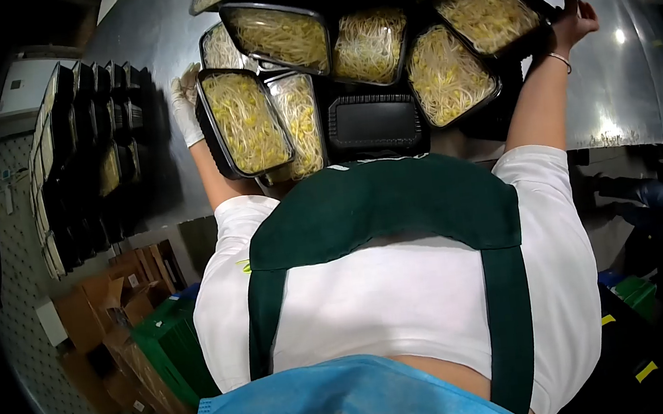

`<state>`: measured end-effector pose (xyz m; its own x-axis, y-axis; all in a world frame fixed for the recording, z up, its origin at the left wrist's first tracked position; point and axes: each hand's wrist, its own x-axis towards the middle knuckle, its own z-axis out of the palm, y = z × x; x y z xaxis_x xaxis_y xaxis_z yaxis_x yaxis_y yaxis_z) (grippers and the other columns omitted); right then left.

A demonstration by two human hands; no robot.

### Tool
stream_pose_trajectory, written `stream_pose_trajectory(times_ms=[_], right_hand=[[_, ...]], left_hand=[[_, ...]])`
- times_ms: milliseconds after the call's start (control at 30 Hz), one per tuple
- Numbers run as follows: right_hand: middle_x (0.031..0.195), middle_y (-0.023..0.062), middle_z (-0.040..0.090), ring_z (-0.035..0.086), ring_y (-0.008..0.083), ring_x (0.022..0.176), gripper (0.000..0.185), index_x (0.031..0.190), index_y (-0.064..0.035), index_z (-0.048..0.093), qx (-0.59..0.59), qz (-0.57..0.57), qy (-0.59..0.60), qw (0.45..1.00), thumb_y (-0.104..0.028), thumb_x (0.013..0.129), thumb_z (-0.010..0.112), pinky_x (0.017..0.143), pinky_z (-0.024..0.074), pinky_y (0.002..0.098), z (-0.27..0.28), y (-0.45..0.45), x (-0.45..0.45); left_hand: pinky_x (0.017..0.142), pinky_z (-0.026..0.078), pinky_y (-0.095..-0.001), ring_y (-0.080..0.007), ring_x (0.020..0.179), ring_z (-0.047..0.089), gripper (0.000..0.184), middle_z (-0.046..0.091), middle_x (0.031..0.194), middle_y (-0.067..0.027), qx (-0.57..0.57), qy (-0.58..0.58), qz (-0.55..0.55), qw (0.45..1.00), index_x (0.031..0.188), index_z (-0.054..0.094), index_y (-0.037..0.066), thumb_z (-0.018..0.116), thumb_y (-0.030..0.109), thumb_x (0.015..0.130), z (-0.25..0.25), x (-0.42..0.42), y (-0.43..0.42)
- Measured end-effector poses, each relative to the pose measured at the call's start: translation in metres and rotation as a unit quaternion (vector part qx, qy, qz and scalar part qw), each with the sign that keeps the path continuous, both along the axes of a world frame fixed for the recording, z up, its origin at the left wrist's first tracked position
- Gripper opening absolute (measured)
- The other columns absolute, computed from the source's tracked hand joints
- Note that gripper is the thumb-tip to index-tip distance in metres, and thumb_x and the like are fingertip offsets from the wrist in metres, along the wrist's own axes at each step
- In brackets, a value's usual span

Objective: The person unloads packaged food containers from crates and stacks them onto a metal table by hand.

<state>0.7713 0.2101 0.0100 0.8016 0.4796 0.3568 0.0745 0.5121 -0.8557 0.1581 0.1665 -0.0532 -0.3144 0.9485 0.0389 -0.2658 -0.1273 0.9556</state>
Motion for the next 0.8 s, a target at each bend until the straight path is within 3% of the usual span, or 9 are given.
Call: stream_pose_trajectory(times_ms=[167, 200, 267, 333, 367, 400, 467, 533, 800], right_hand=[[0.125, 0.0117, 0.027, 0.048, 0.0241, 0.093, 0.083, 0.126, -0.0113, 0.013, -0.107, -0.007, -0.103, 0.989, 0.0, 0.063, 0.067, 0.062, 0.0438, 0.0293, -0.005, -0.017, 0.023], [0.118, 0.0126, 0.038, 0.05, 0.0231, 0.091, 0.068, 0.123, -0.0078, 0.023, -0.053, 0.044, -0.091, 0.993, 0.0, 0.068, 0.062, 0.065, 0.0441, 0.0287, -0.016, -0.012, 0.039], [0.104, 0.0111, 0.05, 0.052, 0.0208, 0.087, 0.046, 0.114, -0.003, 0.039, -0.015, 0.16, -0.17, 0.972, -0.002, 0.073, 0.06, 0.067, 0.046, 0.029, -0.011, -0.011, 0.042], [0.099, 0.0108, 0.053, 0.054, 0.0221, 0.09, 0.029, 0.105, -0.0014, 0.05, -0.099, 0.132, -0.077, 0.983, -0.014, 0.079, 0.056, 0.075, 0.0481, 0.0297, -0.009, -0.014, 0.036], [0.101, 0.0125, 0.053, 0.054, 0.0242, 0.091, 0.035, 0.107, 0.0001, 0.048, -0.111, 0.139, -0.063, 0.982, -0.022, 0.081, 0.053, 0.078, 0.0469, 0.0317, -0.002, -0.02, 0.028], [0.103, 0.0143, 0.052, 0.053, 0.0262, 0.092, 0.042, 0.11, 0.0016, 0.046, -0.123, 0.146, -0.05, 0.98, -0.03, 0.084, 0.049, 0.081, 0.0458, 0.0336, 0.001, -0.024, 0.024], [0.096, 0.0184, 0.055, 0.054, 0.0285, 0.085, 0.036, 0.102, 0.0043, 0.051, -0.125, 0.134, 0.03, 0.983, -0.024, 0.08, 0.053, 0.077, 0.0438, 0.0363, -0.019, -0.031, 0.049], [0.092, 0.0221, 0.056, 0.054, 0.031, 0.08, 0.033, 0.096, 0.0071, 0.054, -0.122, 0.127, 0.115, 0.978, -0.02, 0.076, 0.055, 0.074, 0.0416, 0.0392, -0.036, -0.028, 0.071], [0.108, 0.019, 0.05, 0.051, 0.0321, 0.093, 0.056, 0.11, 0.0082, 0.044, -0.094, 0.159, 0.104, 0.977, -0.039, 0.081, 0.043, 0.086, 0.039, 0.0403, 0.034, -0.074, 0.031]], left_hand=[[0.089, 0.032, -0.0326, -0.0243, 0.108, 0.041, 0.053, 0.039, 0.122, -0.0145, -0.06, 0.064, 0.126, 0.988, 0.117, 0.043, 0.013, 0.053, 0.045, 0.077, 0.04, 0.049, -0.06], [0.093, 0.029, -0.0338, -0.0232, 0.111, 0.038, 0.066, 0.034, 0.125, -0.0159, -0.092, 0.062, 0.077, 0.991, 0.125, 0.033, 0.009, 0.06, 0.041, 0.074, 0.067, 0.071, -0.083], [0.096, 0.026, -0.0346, -0.0228, 0.114, 0.034, 0.074, 0.034, 0.124, -0.0155, -0.084, 0.303, 0.02, 0.949, 0.129, 0.026, 0.005, 0.065, 0.031, 0.072, 0.077, 0.088, -0.117], [0.098, 0.026, -0.0352, -0.0236, 0.116, 0.033, 0.08, 0.034, 0.124, -0.015, -0.06, 0.204, -0.015, 0.977, 0.131, 0.02, 0.002, 0.068, 0.022, 0.07, 0.088, 0.11, -0.13], [0.09, 0.037, -0.0322, -0.0227, 0.11, 0.041, 0.074, 0.033, 0.125, -0.0151, -0.071, 0.261, 0.0, 0.963, 0.129, 0.022, 0.0, 0.064, 0.009, 0.069, 0.082, 0.1, -0.126], [0.09, 0.037, -0.0322, -0.0227, 0.11, 0.041, 0.074, 0.033, 0.125, -0.0151, -0.074, 0.262, 0.008, 0.962, 0.129, 0.022, 0.0, 0.064, 0.009, 0.069, 0.086, 0.1, -0.13], [0.079, 0.045, -0.0282, -0.0213, 0.103, 0.047, 0.067, 0.037, 0.123, -0.0163, -0.092, 0.086, -0.018, 0.992, 0.127, 0.025, -0.002, 0.057, 0.0, 0.068, 0.099, 0.098, -0.14], [0.073, 0.047, -0.028, -0.0186, 0.091, 0.052, 0.061, 0.049, 0.102, -0.0137, -0.052, -0.023, 0.008, 0.998, 0.122, 0.031, -0.004, 0.05, -0.003, 0.064, 0.084, 0.085, -0.153], [0.072, 0.047, -0.0285, -0.0151, 0.079, 0.052, 0.048, 0.051, 0.092, -0.0089, 0.05, -0.123, 0.143, 0.981, 0.108, 0.041, -0.001, 0.045, -0.001, 0.061, 0.056, 0.06, -0.218]])
